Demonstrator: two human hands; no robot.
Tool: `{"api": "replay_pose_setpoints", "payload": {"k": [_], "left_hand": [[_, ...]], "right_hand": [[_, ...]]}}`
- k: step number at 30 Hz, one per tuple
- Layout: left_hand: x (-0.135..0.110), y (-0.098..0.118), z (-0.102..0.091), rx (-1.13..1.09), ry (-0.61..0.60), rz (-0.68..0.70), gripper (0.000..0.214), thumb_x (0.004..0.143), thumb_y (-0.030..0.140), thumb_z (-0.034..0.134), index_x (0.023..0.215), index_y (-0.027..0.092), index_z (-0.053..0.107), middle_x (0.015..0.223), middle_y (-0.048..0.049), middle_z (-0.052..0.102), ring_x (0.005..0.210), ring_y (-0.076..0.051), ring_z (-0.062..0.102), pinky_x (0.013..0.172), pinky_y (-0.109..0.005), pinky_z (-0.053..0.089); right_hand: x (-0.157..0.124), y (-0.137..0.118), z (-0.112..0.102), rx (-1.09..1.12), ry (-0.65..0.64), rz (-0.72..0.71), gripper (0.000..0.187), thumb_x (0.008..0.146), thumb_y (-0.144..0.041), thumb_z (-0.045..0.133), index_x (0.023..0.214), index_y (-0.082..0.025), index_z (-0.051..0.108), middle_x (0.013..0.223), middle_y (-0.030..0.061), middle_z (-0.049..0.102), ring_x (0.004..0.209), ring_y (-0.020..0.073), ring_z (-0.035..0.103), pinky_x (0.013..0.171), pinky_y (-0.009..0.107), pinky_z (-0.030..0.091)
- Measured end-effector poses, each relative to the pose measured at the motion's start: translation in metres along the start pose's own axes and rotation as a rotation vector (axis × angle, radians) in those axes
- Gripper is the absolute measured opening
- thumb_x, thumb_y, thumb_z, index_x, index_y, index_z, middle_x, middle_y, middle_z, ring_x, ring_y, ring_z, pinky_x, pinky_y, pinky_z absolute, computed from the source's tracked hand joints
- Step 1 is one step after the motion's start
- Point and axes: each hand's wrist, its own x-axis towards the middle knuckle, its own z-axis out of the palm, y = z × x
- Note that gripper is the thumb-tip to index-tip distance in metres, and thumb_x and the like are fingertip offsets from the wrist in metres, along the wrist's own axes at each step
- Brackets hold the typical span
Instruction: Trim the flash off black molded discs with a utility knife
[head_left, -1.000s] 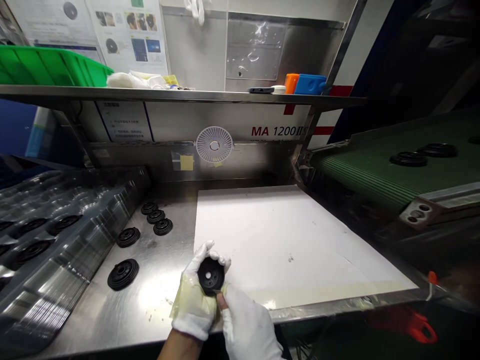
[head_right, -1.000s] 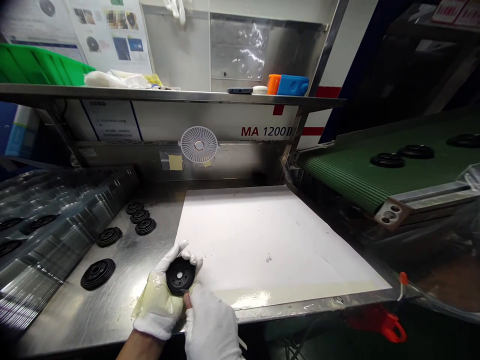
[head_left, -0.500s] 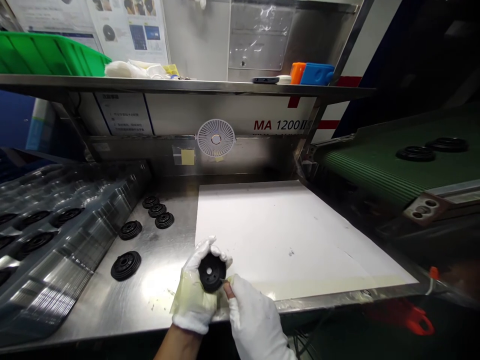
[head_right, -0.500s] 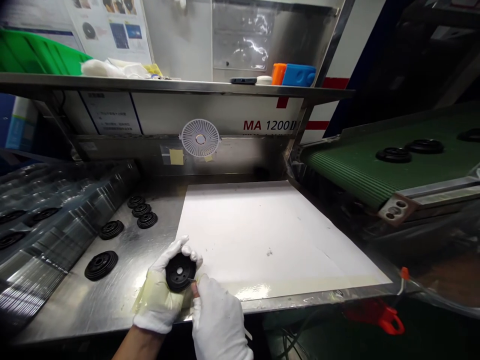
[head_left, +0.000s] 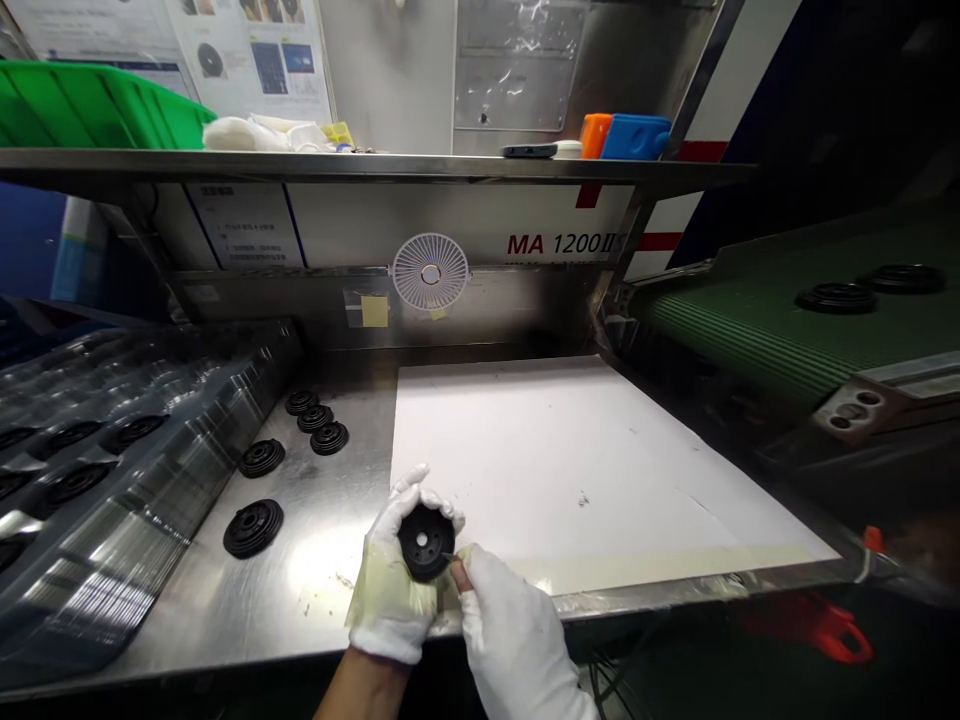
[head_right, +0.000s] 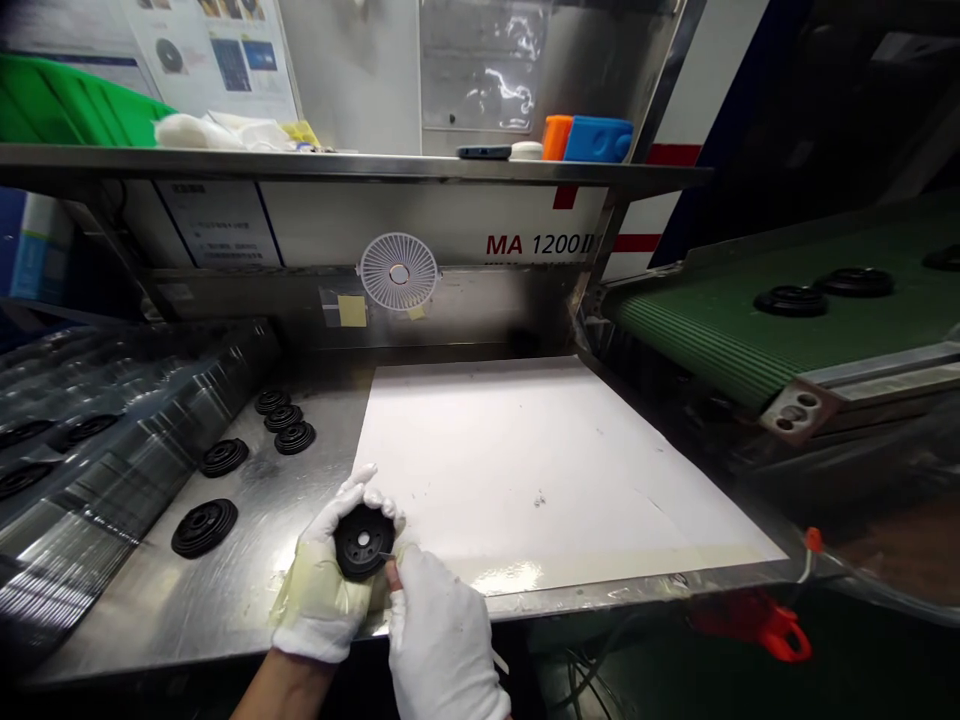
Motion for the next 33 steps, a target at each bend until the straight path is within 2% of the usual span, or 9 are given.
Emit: {"api": "replay_pose_setpoints", "payload": {"k": [4, 7, 10, 15, 20, 23, 25, 29, 33], "left_hand": [[0.001, -0.004, 0.003, 0.006, 0.059, 0.123, 0.029, 0.075, 0.015, 0.059, 0.104, 0.018, 0.061, 0.075, -0.0017, 0.059, 0.074, -0.014, 0.06, 0.079, -0.033, 0.051], [-0.002, 0.0, 0.002, 0.018, 0.033, 0.008, 0.036, 0.075, 0.017, 0.055, 0.111, 0.016, 0.058, 0.089, -0.0098, 0.063, 0.089, -0.023, 0.061, 0.08, -0.043, 0.051], [-0.005, 0.004, 0.001, -0.006, -0.053, -0.112, 0.038, 0.075, 0.017, 0.052, 0.113, 0.015, 0.057, 0.08, -0.0085, 0.061, 0.078, -0.022, 0.061, 0.072, -0.042, 0.052], [-0.003, -0.004, 0.002, -0.007, -0.007, 0.025, 0.028, 0.077, 0.019, 0.057, 0.105, 0.018, 0.06, 0.068, 0.0001, 0.055, 0.064, -0.012, 0.055, 0.068, -0.03, 0.051], [-0.005, -0.012, 0.002, 0.02, 0.037, 0.204, 0.036, 0.076, 0.015, 0.058, 0.111, 0.022, 0.058, 0.081, -0.0017, 0.061, 0.081, -0.015, 0.06, 0.085, -0.035, 0.048], [-0.006, -0.007, -0.002, 0.019, 0.011, 0.025, 0.039, 0.076, 0.02, 0.054, 0.115, 0.017, 0.056, 0.099, -0.0114, 0.062, 0.094, -0.024, 0.06, 0.082, -0.042, 0.049], [-0.006, -0.003, -0.004, -0.005, -0.043, -0.1, 0.039, 0.076, 0.021, 0.052, 0.115, 0.015, 0.056, 0.094, -0.0126, 0.063, 0.088, -0.025, 0.06, 0.076, -0.044, 0.051], [-0.004, -0.002, -0.003, -0.004, -0.064, -0.049, 0.029, 0.075, 0.017, 0.054, 0.103, 0.016, 0.06, 0.072, -0.003, 0.057, 0.068, -0.015, 0.057, 0.068, -0.032, 0.051], [-0.003, -0.005, 0.004, 0.04, 0.005, 0.037, 0.02, 0.075, 0.022, 0.06, 0.094, 0.019, 0.062, 0.069, 0.0007, 0.055, 0.065, -0.012, 0.055, 0.063, -0.026, 0.05]], "right_hand": [[-0.004, -0.006, 0.008, -0.018, 0.034, -0.048, 0.026, 0.092, -0.029, 0.03, 0.077, -0.024, 0.051, 0.063, -0.0016, 0.059, 0.054, 0.0178, 0.055, 0.05, 0.029, 0.024], [-0.001, -0.002, 0.007, -0.011, 0.051, -0.056, 0.026, 0.092, -0.029, 0.031, 0.075, -0.024, 0.05, 0.063, -0.0016, 0.058, 0.053, 0.0177, 0.054, 0.051, 0.03, 0.023], [0.001, 0.005, 0.003, -0.005, 0.071, -0.027, 0.024, 0.091, -0.027, 0.032, 0.077, -0.024, 0.051, 0.064, -0.0012, 0.059, 0.055, 0.0178, 0.054, 0.052, 0.029, 0.024], [-0.002, 0.003, 0.004, -0.011, 0.059, 0.005, 0.027, 0.093, -0.029, 0.03, 0.078, -0.024, 0.052, 0.063, -0.0012, 0.058, 0.053, 0.0175, 0.053, 0.051, 0.029, 0.024], [-0.002, -0.003, 0.006, 0.023, 0.06, 0.005, 0.027, 0.093, -0.031, 0.031, 0.075, -0.025, 0.051, 0.063, -0.002, 0.059, 0.054, 0.0175, 0.055, 0.051, 0.029, 0.024], [0.002, -0.001, 0.001, 0.051, 0.063, 0.001, 0.027, 0.092, -0.029, 0.03, 0.078, -0.025, 0.053, 0.064, -0.0015, 0.06, 0.055, 0.0181, 0.055, 0.052, 0.03, 0.025], [0.003, 0.001, -0.002, 0.053, 0.067, 0.009, 0.027, 0.091, -0.027, 0.03, 0.08, -0.024, 0.055, 0.066, -0.0003, 0.061, 0.056, 0.0189, 0.056, 0.052, 0.03, 0.026], [0.002, 0.002, -0.003, 0.047, -0.009, 0.061, 0.023, 0.088, -0.025, 0.032, 0.082, -0.024, 0.055, 0.068, 0.0002, 0.061, 0.058, 0.0198, 0.057, 0.053, 0.03, 0.026], [0.001, 0.001, -0.003, 0.066, -0.052, 0.06, 0.022, 0.088, -0.024, 0.032, 0.081, -0.025, 0.053, 0.067, -0.001, 0.06, 0.059, 0.0196, 0.056, 0.053, 0.03, 0.026]]}}
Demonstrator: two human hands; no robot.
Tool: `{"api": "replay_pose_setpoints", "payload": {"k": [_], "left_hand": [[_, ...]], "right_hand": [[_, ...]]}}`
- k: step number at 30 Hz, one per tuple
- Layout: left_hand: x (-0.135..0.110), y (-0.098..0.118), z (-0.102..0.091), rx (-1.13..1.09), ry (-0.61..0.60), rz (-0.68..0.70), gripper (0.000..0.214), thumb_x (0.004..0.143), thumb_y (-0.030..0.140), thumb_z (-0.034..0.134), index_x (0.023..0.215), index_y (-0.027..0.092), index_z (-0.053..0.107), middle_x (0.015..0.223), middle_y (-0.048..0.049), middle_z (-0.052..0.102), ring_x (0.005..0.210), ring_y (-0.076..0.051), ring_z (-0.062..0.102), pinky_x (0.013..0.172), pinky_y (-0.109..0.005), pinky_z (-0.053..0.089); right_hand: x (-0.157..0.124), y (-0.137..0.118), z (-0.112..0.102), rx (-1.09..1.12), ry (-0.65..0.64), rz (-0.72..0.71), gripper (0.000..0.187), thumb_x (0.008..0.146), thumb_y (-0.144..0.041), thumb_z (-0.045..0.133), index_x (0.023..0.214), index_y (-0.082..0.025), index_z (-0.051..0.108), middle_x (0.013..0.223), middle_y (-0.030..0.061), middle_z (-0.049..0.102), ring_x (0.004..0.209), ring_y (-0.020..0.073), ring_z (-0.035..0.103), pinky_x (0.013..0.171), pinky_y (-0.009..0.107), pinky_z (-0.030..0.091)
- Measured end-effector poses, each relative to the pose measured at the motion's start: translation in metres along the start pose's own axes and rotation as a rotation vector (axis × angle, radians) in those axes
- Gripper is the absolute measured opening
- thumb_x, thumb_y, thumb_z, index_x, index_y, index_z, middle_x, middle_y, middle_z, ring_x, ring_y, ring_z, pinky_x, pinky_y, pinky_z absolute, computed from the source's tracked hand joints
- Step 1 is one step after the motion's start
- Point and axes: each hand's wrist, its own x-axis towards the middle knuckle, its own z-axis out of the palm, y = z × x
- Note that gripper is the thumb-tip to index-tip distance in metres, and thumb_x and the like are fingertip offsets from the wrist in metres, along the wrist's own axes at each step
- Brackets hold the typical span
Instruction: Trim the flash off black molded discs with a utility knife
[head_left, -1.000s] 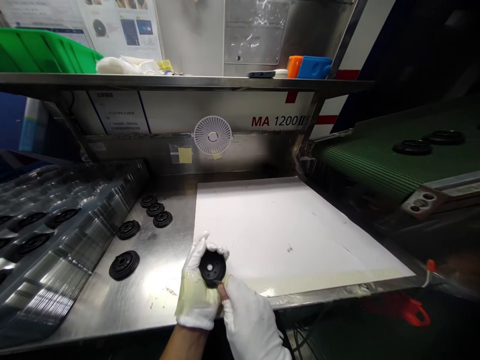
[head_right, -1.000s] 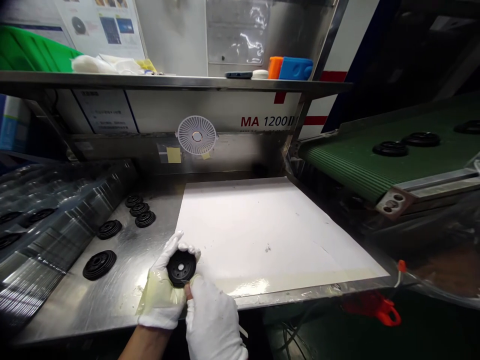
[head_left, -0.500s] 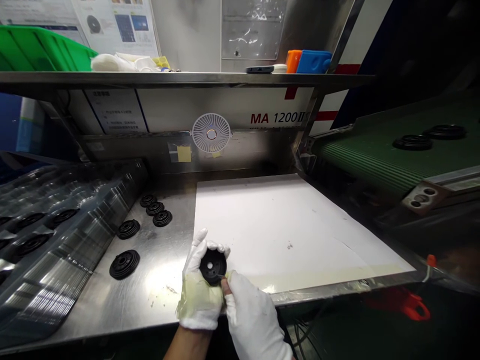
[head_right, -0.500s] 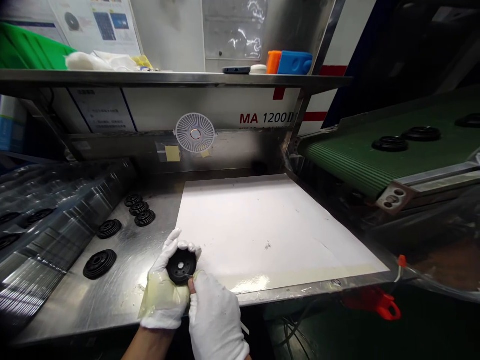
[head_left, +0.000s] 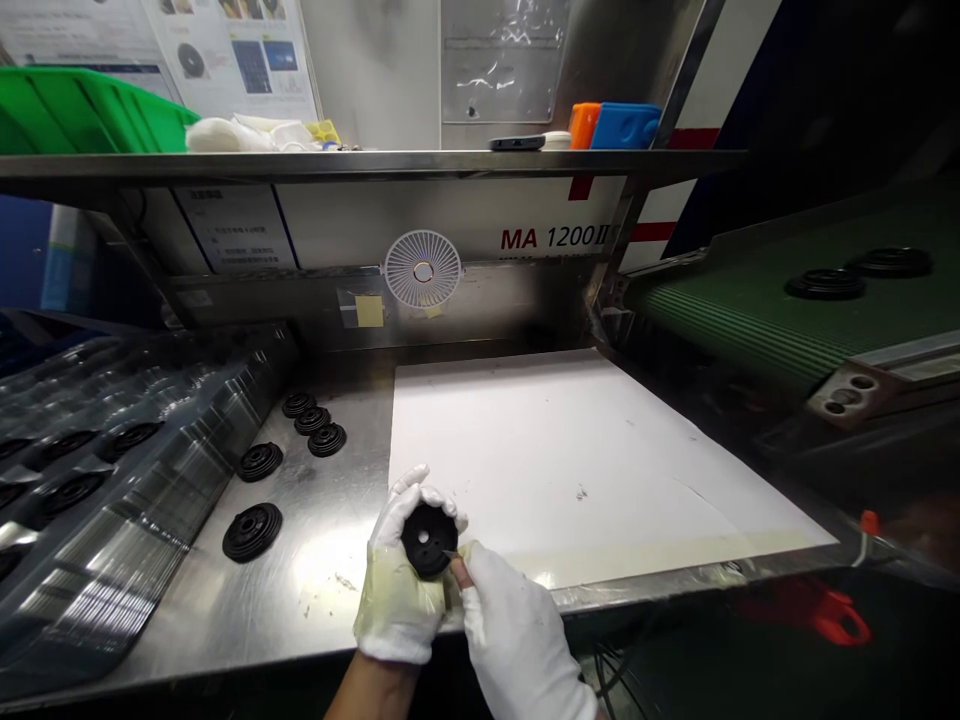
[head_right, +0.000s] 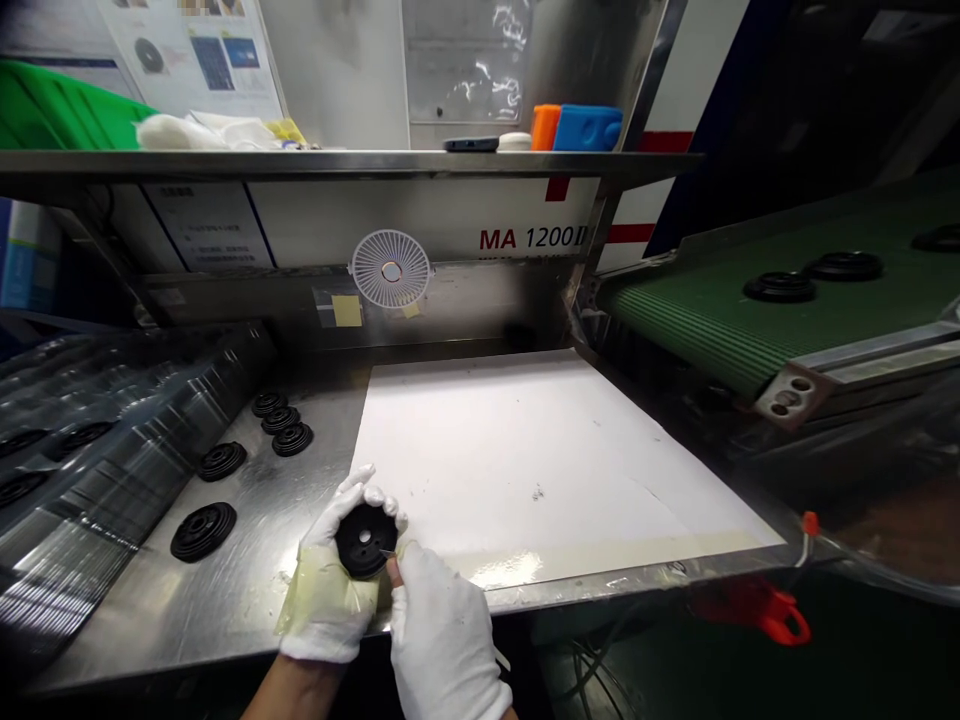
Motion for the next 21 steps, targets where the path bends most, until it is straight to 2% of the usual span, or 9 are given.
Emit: {"api": "replay_pose_setpoints", "payload": {"k": [5, 15, 21], "left_hand": [[-0.0013, 0.0039, 0.0084, 0.009, 0.021, -0.012, 0.023, 0.071, 0.026, 0.065, 0.093, 0.018, 0.063, 0.069, -0.0004, 0.056, 0.062, -0.012, 0.055, 0.061, -0.027, 0.05], [-0.0012, 0.0043, 0.0088, 0.016, 0.048, 0.022, 0.022, 0.067, 0.022, 0.068, 0.088, 0.017, 0.064, 0.068, -0.0006, 0.057, 0.061, -0.012, 0.056, 0.061, -0.027, 0.051], [0.0011, 0.0015, 0.0068, -0.069, 0.029, 0.065, 0.016, 0.073, 0.02, 0.064, 0.089, 0.019, 0.063, 0.069, 0.0018, 0.054, 0.065, -0.011, 0.055, 0.064, -0.026, 0.051]], "right_hand": [[0.0035, 0.0009, -0.0057, 0.011, 0.044, 0.012, 0.023, 0.088, -0.025, 0.03, 0.077, -0.024, 0.051, 0.065, -0.0012, 0.058, 0.056, 0.0188, 0.054, 0.053, 0.029, 0.026], [-0.0001, -0.0006, -0.0064, 0.005, 0.029, -0.011, 0.022, 0.088, -0.024, 0.031, 0.075, -0.025, 0.049, 0.063, -0.002, 0.057, 0.056, 0.0177, 0.054, 0.053, 0.029, 0.026], [-0.0011, -0.0075, -0.0013, -0.028, 0.02, -0.038, 0.022, 0.089, -0.026, 0.031, 0.078, -0.025, 0.051, 0.064, -0.0019, 0.059, 0.055, 0.018, 0.055, 0.05, 0.029, 0.025]]}}
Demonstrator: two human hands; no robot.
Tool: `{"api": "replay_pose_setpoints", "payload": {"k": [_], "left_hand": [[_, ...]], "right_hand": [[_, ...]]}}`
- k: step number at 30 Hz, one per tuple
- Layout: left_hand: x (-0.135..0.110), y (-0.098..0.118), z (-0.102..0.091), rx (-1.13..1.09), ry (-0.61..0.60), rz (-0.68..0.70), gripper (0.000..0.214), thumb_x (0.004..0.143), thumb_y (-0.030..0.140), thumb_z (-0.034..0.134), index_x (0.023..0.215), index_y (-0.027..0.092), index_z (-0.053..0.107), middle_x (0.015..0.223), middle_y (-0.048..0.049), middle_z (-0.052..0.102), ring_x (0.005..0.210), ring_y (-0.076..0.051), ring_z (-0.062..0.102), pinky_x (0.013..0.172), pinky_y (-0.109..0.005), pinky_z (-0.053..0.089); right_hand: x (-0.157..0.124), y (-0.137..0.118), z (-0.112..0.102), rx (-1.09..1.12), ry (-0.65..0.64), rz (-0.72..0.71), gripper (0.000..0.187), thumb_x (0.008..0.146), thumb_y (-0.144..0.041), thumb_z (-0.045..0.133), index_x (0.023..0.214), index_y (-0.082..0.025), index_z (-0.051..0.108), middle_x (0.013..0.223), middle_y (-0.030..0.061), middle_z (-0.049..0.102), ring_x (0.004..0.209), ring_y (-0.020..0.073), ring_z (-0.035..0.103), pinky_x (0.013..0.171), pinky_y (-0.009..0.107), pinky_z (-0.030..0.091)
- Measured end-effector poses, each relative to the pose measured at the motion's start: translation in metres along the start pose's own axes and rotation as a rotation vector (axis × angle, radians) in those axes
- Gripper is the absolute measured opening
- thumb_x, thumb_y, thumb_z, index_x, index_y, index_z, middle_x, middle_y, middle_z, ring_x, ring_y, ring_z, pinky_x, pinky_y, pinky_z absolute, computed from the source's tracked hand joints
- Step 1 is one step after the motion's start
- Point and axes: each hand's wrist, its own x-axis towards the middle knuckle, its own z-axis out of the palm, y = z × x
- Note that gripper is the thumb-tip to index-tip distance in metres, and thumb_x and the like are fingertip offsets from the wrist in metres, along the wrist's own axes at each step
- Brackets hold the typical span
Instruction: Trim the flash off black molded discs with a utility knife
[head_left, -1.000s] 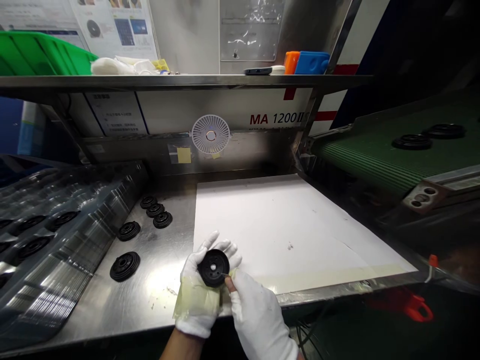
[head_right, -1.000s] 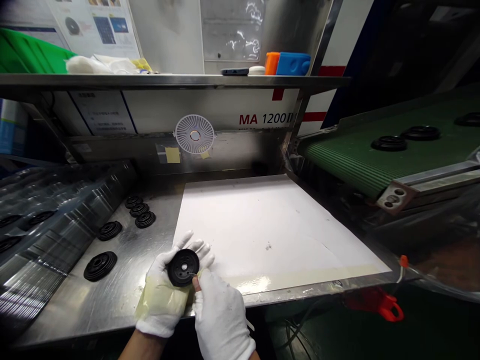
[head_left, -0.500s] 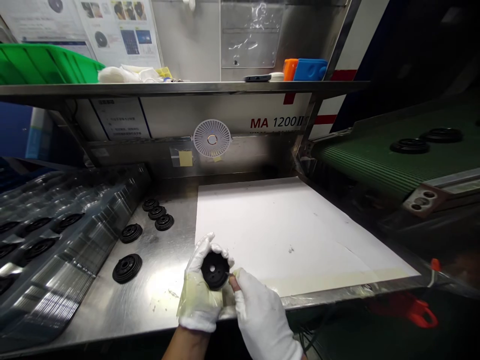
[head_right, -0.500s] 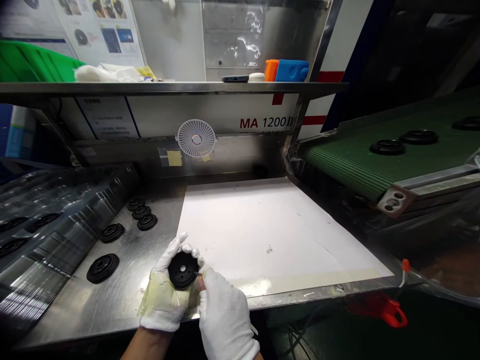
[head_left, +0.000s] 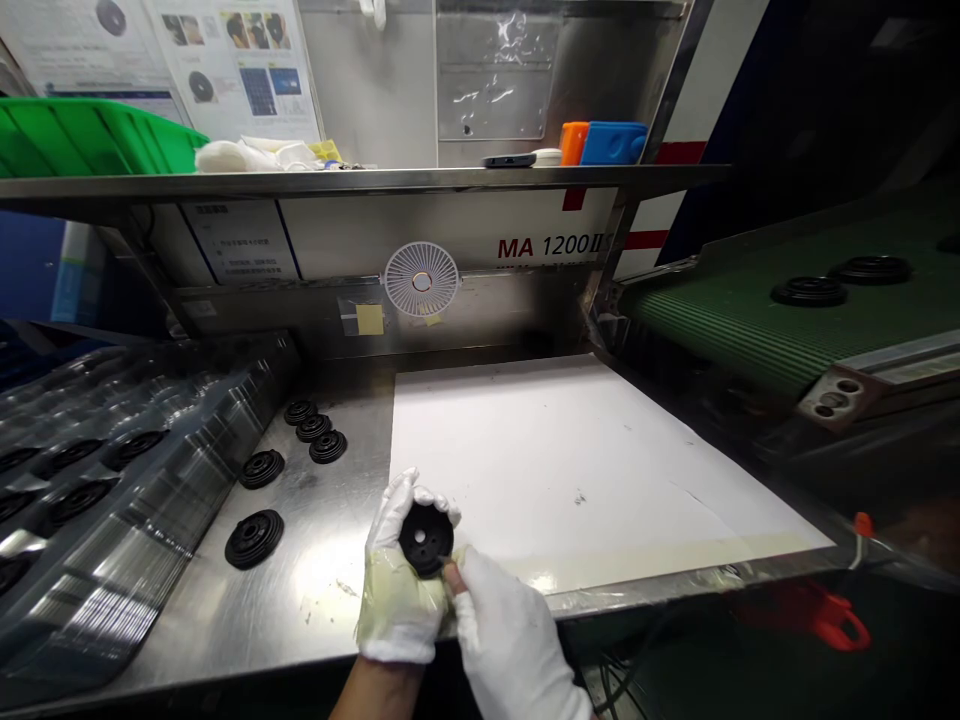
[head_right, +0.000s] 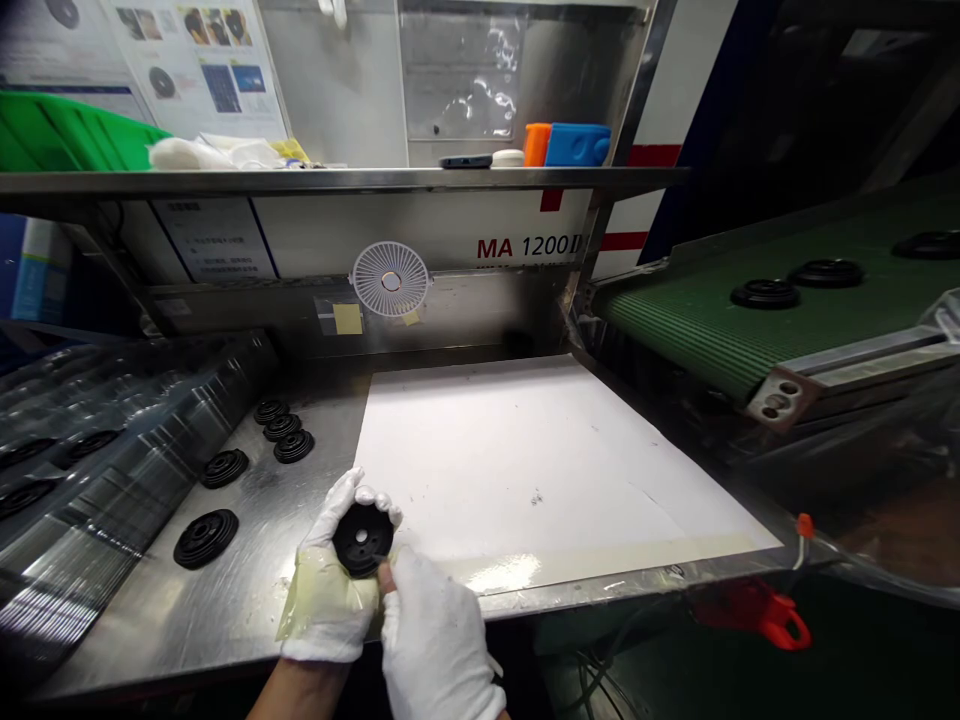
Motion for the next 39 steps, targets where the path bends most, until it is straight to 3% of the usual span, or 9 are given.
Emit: {"api": "replay_pose_setpoints", "payload": {"k": [9, 14, 19, 22, 25, 30, 33, 35, 39], "left_hand": [[0.001, -0.001, -0.002, -0.093, 0.014, -0.089, 0.008, 0.074, 0.019, 0.064, 0.081, 0.018, 0.061, 0.069, 0.0021, 0.052, 0.065, -0.011, 0.054, 0.063, -0.025, 0.051], [0.001, 0.002, -0.002, -0.023, -0.009, -0.051, 0.013, 0.075, 0.017, 0.061, 0.088, 0.02, 0.062, 0.073, 0.0017, 0.055, 0.073, -0.012, 0.057, 0.076, -0.029, 0.051], [-0.001, 0.015, -0.007, 0.053, -0.132, -0.271, 0.029, 0.075, 0.017, 0.054, 0.102, 0.011, 0.062, 0.081, -0.0095, 0.06, 0.081, -0.023, 0.059, 0.072, -0.043, 0.052], [-0.001, 0.015, -0.009, 0.014, -0.154, -0.254, 0.024, 0.075, 0.016, 0.053, 0.097, 0.012, 0.063, 0.073, -0.0049, 0.057, 0.071, -0.017, 0.056, 0.068, -0.036, 0.052], [-0.001, 0.008, -0.007, -0.008, -0.073, -0.167, 0.014, 0.076, 0.016, 0.057, 0.088, 0.013, 0.064, 0.068, -0.0009, 0.054, 0.066, -0.012, 0.053, 0.068, -0.028, 0.05], [0.001, 0.005, -0.005, -0.013, -0.001, -0.047, 0.013, 0.076, 0.014, 0.059, 0.089, 0.015, 0.063, 0.072, -0.0004, 0.056, 0.074, -0.012, 0.057, 0.082, -0.034, 0.049], [0.001, 0.01, -0.009, 0.048, -0.094, -0.207, 0.023, 0.077, 0.017, 0.055, 0.098, 0.013, 0.063, 0.085, -0.0079, 0.061, 0.089, -0.022, 0.058, 0.085, -0.044, 0.047], [0.0, 0.014, -0.013, 0.047, -0.153, -0.33, 0.024, 0.076, 0.018, 0.054, 0.097, 0.011, 0.063, 0.085, -0.0097, 0.06, 0.086, -0.024, 0.059, 0.08, -0.045, 0.049], [0.0, 0.011, -0.012, 0.014, -0.132, -0.255, 0.015, 0.076, 0.016, 0.055, 0.087, 0.013, 0.063, 0.07, -0.0031, 0.056, 0.069, -0.015, 0.055, 0.07, -0.033, 0.051]], "right_hand": [[0.001, 0.002, 0.0, 0.013, 0.034, 0.027, 0.023, 0.09, -0.027, 0.031, 0.078, -0.024, 0.05, 0.066, -0.0015, 0.06, 0.056, 0.0174, 0.055, 0.051, 0.028, 0.026], [-0.002, -0.001, 0.009, -0.034, 0.078, -0.032, 0.023, 0.091, -0.027, 0.032, 0.078, -0.025, 0.051, 0.064, -0.0019, 0.06, 0.055, 0.0182, 0.057, 0.051, 0.03, 0.025], [-0.001, 0.005, 0.004, 0.031, 0.08, -0.037, 0.024, 0.09, -0.027, 0.032, 0.075, -0.025, 0.051, 0.062, -0.0023, 0.059, 0.054, 0.0176, 0.055, 0.05, 0.029, 0.026], [-0.001, 0.007, -0.001, 0.048, 0.061, -0.008, 0.02, 0.087, -0.023, 0.034, 0.078, -0.024, 0.052, 0.066, -0.0013, 0.061, 0.058, 0.0173, 0.057, 0.052, 0.027, 0.028], [-0.003, 0.002, 0.0, -0.013, 0.034, 0.007, 0.02, 0.088, -0.023, 0.034, 0.077, -0.024, 0.051, 0.064, -0.0009, 0.061, 0.056, 0.0174, 0.057, 0.052, 0.028, 0.027], [-0.005, -0.008, 0.005, -0.087, 0.045, -0.049, 0.022, 0.091, -0.026, 0.034, 0.079, -0.025, 0.053, 0.063, -0.0015, 0.061, 0.053, 0.0185, 0.058, 0.049, 0.031, 0.023], [-0.004, -0.003, 0.004, -0.056, 0.063, -0.03, 0.024, 0.09, -0.026, 0.033, 0.076, -0.025, 0.052, 0.061, -0.0018, 0.06, 0.052, 0.0186, 0.057, 0.049, 0.03, 0.024], [-0.002, 0.003, 0.001, -0.019, 0.062, -0.007, 0.024, 0.09, -0.026, 0.032, 0.076, -0.024, 0.052, 0.063, -0.0014, 0.06, 0.054, 0.0184, 0.057, 0.05, 0.029, 0.026], [-0.001, 0.01, -0.001, 0.025, 0.049, 0.016, 0.022, 0.088, -0.024, 0.033, 0.077, -0.024, 0.053, 0.066, -0.0003, 0.061, 0.058, 0.0185, 0.057, 0.053, 0.028, 0.029]]}}
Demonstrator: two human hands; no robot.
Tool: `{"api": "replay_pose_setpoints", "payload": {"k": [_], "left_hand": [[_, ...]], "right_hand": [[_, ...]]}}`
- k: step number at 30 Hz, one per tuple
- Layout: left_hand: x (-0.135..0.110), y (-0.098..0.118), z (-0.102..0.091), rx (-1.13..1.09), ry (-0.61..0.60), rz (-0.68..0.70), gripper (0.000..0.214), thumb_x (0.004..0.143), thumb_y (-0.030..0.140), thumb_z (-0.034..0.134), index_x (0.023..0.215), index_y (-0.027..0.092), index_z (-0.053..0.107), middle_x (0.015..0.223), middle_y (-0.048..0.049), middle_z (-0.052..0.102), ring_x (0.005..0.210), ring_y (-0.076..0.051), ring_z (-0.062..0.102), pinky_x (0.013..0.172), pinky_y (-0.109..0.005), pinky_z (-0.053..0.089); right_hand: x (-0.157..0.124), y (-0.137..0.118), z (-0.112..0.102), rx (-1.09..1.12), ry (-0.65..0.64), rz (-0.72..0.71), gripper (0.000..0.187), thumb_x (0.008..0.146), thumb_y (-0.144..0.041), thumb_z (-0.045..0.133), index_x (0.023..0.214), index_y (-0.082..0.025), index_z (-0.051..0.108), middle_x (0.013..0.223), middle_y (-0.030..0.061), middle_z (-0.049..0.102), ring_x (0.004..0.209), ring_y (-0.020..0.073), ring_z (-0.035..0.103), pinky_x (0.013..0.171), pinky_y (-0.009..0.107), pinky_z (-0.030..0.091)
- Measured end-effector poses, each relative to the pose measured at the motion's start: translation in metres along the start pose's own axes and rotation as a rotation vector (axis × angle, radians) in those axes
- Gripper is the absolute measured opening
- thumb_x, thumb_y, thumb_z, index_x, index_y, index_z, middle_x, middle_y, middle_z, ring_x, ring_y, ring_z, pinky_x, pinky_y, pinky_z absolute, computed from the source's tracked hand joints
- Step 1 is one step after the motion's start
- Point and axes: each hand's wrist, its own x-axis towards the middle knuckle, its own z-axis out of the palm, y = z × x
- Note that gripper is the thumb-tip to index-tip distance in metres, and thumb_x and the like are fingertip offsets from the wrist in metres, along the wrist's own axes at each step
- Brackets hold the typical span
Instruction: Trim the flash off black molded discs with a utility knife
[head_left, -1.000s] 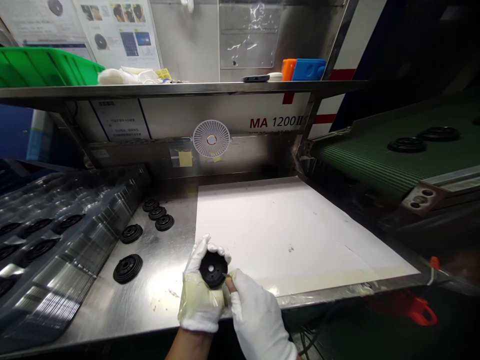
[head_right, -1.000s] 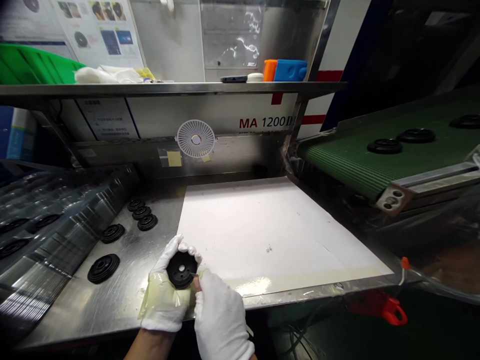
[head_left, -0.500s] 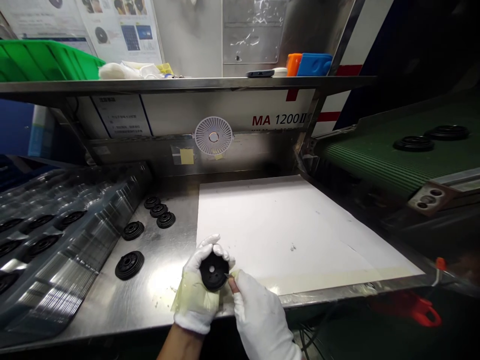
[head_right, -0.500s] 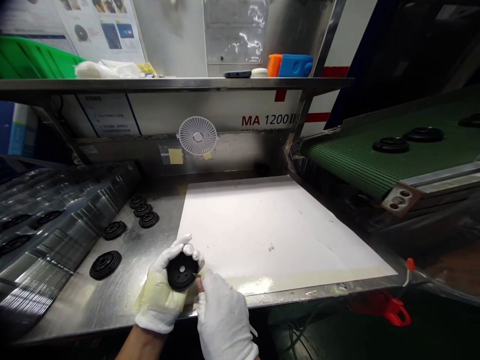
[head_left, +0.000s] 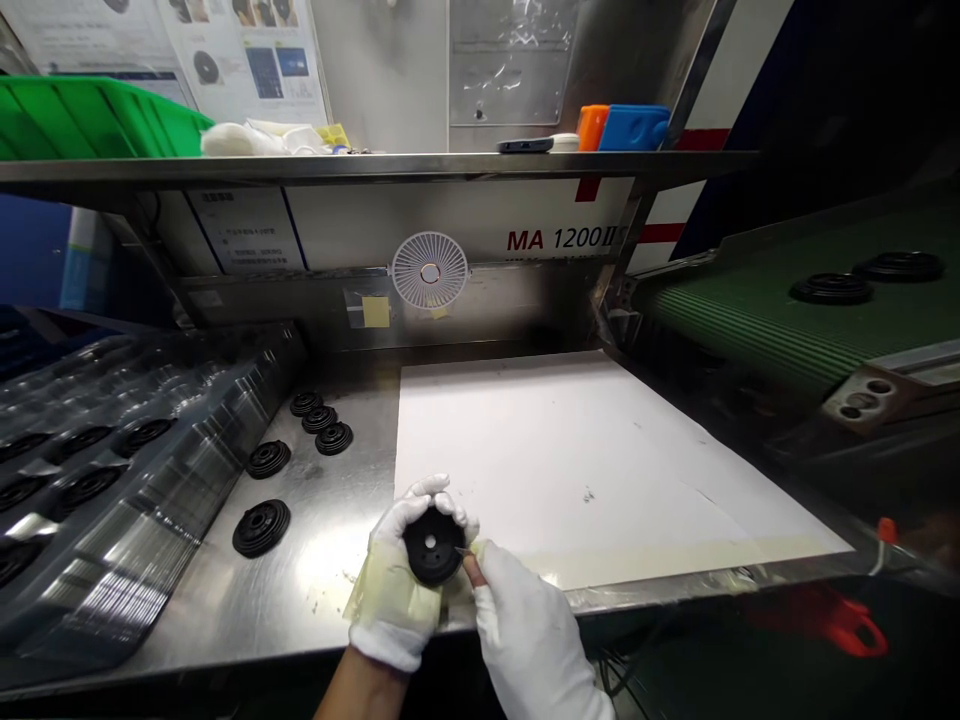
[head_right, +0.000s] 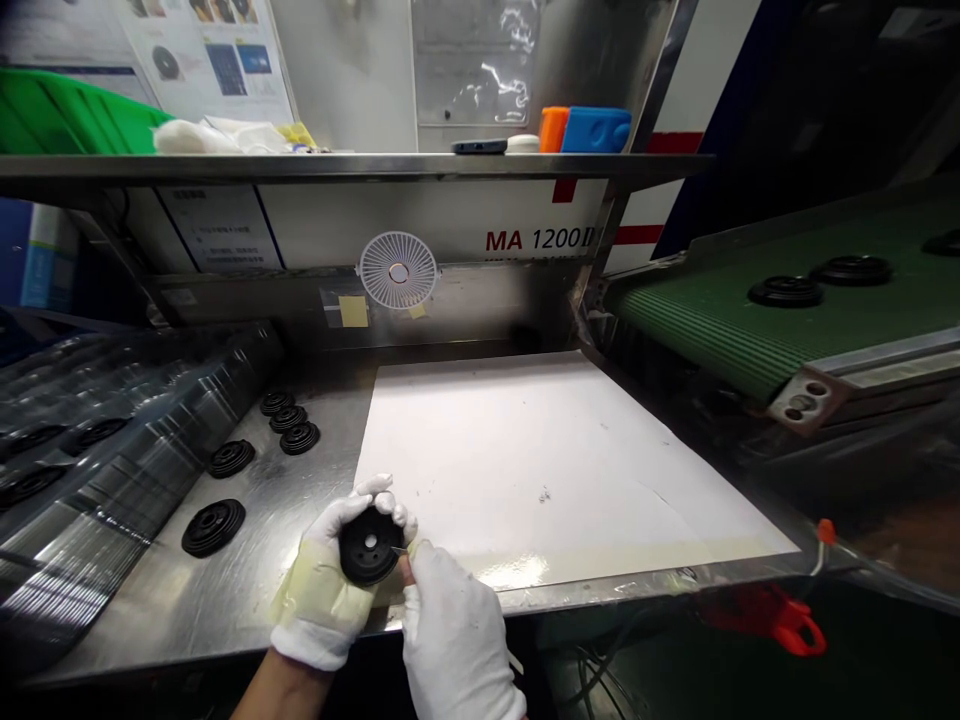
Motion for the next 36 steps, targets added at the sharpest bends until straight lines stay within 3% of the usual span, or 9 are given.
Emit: {"api": "replay_pose_setpoints", "payload": {"k": [6, 11, 14, 17, 19, 21, 23, 29, 36], "left_hand": [[0.003, -0.007, 0.008, -0.05, 0.109, 0.126, 0.011, 0.075, 0.014, 0.06, 0.086, 0.014, 0.062, 0.069, 0.0, 0.054, 0.068, -0.011, 0.055, 0.076, -0.03, 0.05], [-0.001, 0.001, 0.01, -0.043, 0.207, 0.104, 0.012, 0.074, 0.011, 0.058, 0.085, 0.012, 0.063, 0.071, -0.0041, 0.058, 0.071, -0.016, 0.059, 0.08, -0.041, 0.051], [-0.003, 0.006, 0.01, -0.044, 0.239, 0.112, 0.012, 0.075, 0.011, 0.055, 0.083, 0.01, 0.064, 0.071, -0.0057, 0.059, 0.071, -0.017, 0.06, 0.079, -0.043, 0.052], [-0.007, 0.008, 0.011, -0.039, 0.19, 0.136, 0.014, 0.076, 0.01, 0.054, 0.085, 0.01, 0.064, 0.075, -0.0072, 0.061, 0.076, -0.019, 0.061, 0.082, -0.046, 0.051], [-0.011, 0.007, 0.013, -0.033, 0.174, 0.136, 0.014, 0.076, 0.01, 0.054, 0.085, 0.009, 0.064, 0.076, -0.0077, 0.061, 0.079, -0.02, 0.062, 0.083, -0.047, 0.051], [-0.017, 0.005, 0.016, -0.028, 0.171, 0.122, 0.012, 0.076, 0.011, 0.055, 0.083, 0.01, 0.064, 0.076, -0.0076, 0.061, 0.079, -0.02, 0.062, 0.083, -0.047, 0.05], [-0.024, 0.002, 0.019, -0.029, 0.161, 0.104, 0.011, 0.075, 0.013, 0.057, 0.084, 0.01, 0.063, 0.074, -0.0064, 0.059, 0.077, -0.019, 0.061, 0.086, -0.046, 0.049], [-0.051, -0.006, 0.031, -0.017, 0.134, 0.098, 0.013, 0.074, 0.015, 0.062, 0.087, 0.011, 0.061, 0.072, -0.0037, 0.056, 0.073, -0.016, 0.059, 0.09, -0.046, 0.046], [-0.082, -0.012, 0.052, -0.115, 0.117, 0.154, 0.011, 0.074, 0.012, 0.059, 0.085, 0.012, 0.06, 0.074, -0.0037, 0.057, 0.07, -0.013, 0.058, 0.086, -0.042, 0.05]], "right_hand": [[-0.007, -0.01, 0.008, -0.124, -0.009, -0.066, 0.023, 0.091, -0.026, 0.033, 0.079, -0.024, 0.053, 0.063, -0.0008, 0.06, 0.053, 0.0194, 0.057, 0.05, 0.03, 0.024], [-0.003, -0.013, 0.0, 0.164, -0.151, -0.034, 0.03, 0.092, -0.031, 0.029, 0.073, -0.023, 0.051, 0.063, -0.0009, 0.059, 0.056, 0.0158, 0.056, 0.051, 0.024, 0.032], [0.002, -0.009, -0.018, 0.375, -0.322, 0.058, 0.027, 0.085, -0.04, 0.044, 0.065, -0.022, 0.049, 0.059, -0.0032, 0.057, 0.055, 0.0137, 0.053, 0.049, 0.021, 0.033], [0.002, -0.001, -0.038, 0.374, -0.447, 0.199, 0.018, 0.07, -0.038, 0.065, 0.068, -0.023, 0.055, 0.059, -0.0049, 0.058, 0.057, 0.0149, 0.055, 0.048, 0.02, 0.034], [-0.001, 0.005, -0.046, 0.277, -0.363, 0.202, 0.02, 0.07, -0.038, 0.065, 0.086, -0.026, 0.06, 0.069, -0.0035, 0.062, 0.065, 0.0181, 0.058, 0.056, 0.024, 0.04], [-0.007, 0.01, -0.05, 0.229, -0.197, 0.146, 0.029, 0.08, -0.039, 0.053, 0.107, -0.028, 0.056, 0.083, -0.0005, 0.064, 0.076, 0.0205, 0.06, 0.067, 0.029, 0.044], [-0.012, 0.012, -0.053, 0.264, -0.078, 0.077, 0.029, 0.088, -0.035, 0.039, 0.113, -0.029, 0.052, 0.091, 0.0014, 0.063, 0.082, 0.0197, 0.06, 0.073, 0.032, 0.045], [-0.026, 0.002, -0.074, 0.289, -0.166, 0.035, 0.021, 0.087, -0.033, 0.039, 0.071, -0.024, 0.049, 0.067, -0.0022, 0.059, 0.06, 0.0149, 0.055, 0.051, 0.024, 0.039], [-0.055, -0.013, -0.065, 0.139, -0.046, 0.008, 0.028, 0.085, -0.04, 0.035, 0.063, -0.024, 0.041, 0.058, -0.0031, 0.056, 0.05, 0.0154, 0.05, 0.047, 0.026, 0.028]]}}
